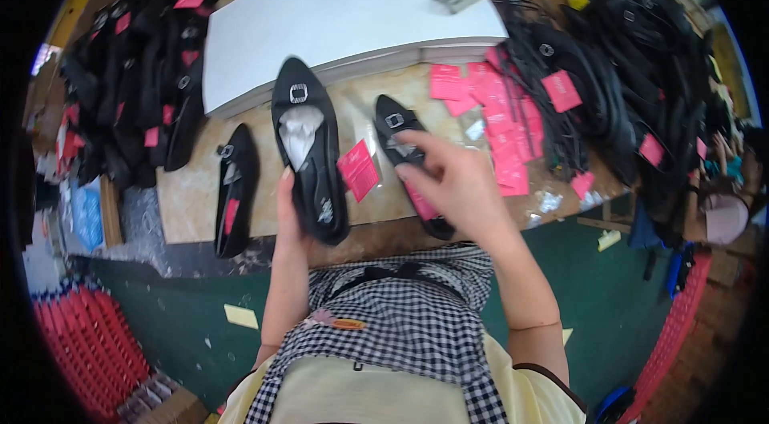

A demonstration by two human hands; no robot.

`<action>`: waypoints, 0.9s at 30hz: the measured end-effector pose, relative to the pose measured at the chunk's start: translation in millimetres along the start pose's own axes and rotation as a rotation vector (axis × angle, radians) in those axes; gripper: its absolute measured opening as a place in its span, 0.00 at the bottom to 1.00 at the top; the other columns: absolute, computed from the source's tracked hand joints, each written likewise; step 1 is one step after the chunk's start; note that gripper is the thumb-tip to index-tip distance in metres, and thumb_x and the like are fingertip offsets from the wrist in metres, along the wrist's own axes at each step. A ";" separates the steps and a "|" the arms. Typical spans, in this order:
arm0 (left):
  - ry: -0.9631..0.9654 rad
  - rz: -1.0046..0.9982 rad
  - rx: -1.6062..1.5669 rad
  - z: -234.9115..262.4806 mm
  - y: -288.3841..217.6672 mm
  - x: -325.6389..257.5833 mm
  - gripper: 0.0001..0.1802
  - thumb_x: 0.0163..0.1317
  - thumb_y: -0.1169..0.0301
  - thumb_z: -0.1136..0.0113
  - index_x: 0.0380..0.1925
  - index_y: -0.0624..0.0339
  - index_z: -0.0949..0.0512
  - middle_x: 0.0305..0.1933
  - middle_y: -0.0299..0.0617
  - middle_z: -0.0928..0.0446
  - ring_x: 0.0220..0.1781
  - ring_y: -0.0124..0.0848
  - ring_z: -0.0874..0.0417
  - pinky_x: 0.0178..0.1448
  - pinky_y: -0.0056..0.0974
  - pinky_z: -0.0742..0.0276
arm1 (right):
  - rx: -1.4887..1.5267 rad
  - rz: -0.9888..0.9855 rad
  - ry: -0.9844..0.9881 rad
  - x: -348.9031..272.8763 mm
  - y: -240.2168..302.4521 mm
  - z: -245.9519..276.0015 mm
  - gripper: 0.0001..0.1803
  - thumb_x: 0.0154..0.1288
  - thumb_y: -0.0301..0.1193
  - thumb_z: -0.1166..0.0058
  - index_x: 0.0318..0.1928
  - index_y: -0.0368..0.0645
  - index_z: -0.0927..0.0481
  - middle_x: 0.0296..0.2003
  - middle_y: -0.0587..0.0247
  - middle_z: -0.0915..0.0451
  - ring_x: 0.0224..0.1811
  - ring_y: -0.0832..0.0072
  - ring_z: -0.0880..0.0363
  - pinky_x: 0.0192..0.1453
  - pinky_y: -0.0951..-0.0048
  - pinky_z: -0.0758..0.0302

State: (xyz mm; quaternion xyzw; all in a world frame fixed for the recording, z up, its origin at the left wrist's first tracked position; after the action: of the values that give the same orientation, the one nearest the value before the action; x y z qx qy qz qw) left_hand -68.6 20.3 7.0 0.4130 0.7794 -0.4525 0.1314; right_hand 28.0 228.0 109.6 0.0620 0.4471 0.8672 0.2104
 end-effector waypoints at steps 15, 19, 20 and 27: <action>0.045 -0.469 0.336 20.8 12.5 6.6 0.47 0.71 0.33 0.75 0.66 0.65 0.34 0.62 0.45 0.25 0.62 0.34 0.24 0.67 0.39 0.30 | 0.116 0.190 0.036 12.6 55.5 -66.3 0.14 0.68 0.27 0.44 0.52 0.36 0.18 0.12 0.62 0.34 0.14 0.85 0.36 0.19 0.74 0.40; -0.043 -0.452 0.356 -0.6 24.4 -8.9 0.50 0.69 0.30 0.79 0.71 0.62 0.39 0.70 0.43 0.33 0.73 0.37 0.36 0.76 0.40 0.45 | 0.008 0.401 -0.226 18.0 65.6 -81.2 0.12 0.66 0.29 0.43 0.46 0.35 0.17 0.20 0.50 0.22 0.18 0.63 0.21 0.23 0.67 0.28; -0.084 -0.411 0.342 -6.2 25.2 -9.7 0.51 0.68 0.30 0.79 0.73 0.62 0.42 0.71 0.44 0.34 0.74 0.38 0.38 0.77 0.40 0.48 | -0.016 0.438 -0.290 18.1 61.6 -87.1 0.13 0.66 0.30 0.43 0.46 0.36 0.17 0.20 0.50 0.21 0.19 0.61 0.20 0.23 0.65 0.27; -0.225 -0.188 0.540 45.0 -3.7 -18.0 0.33 0.74 0.50 0.56 0.66 0.67 0.34 0.61 0.47 0.25 0.63 0.38 0.25 0.69 0.42 0.33 | 0.203 0.183 0.128 3.0 -12.5 -51.7 0.15 0.68 0.32 0.45 0.50 0.37 0.19 0.29 0.53 0.16 0.29 0.71 0.17 0.38 0.71 0.23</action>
State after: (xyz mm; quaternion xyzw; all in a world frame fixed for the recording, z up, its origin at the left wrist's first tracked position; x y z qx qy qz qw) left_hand -67.8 -26.7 -5.4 0.3062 0.6465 -0.6962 0.0599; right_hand 13.9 196.9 68.7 0.0682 0.5374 0.8353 0.0941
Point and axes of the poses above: each hand's wrist, its own x-axis towards the middle knuckle, its own z-axis out of the back of the hand, y = z × x, the point moved 4 cm from there along x, towards the middle knuckle
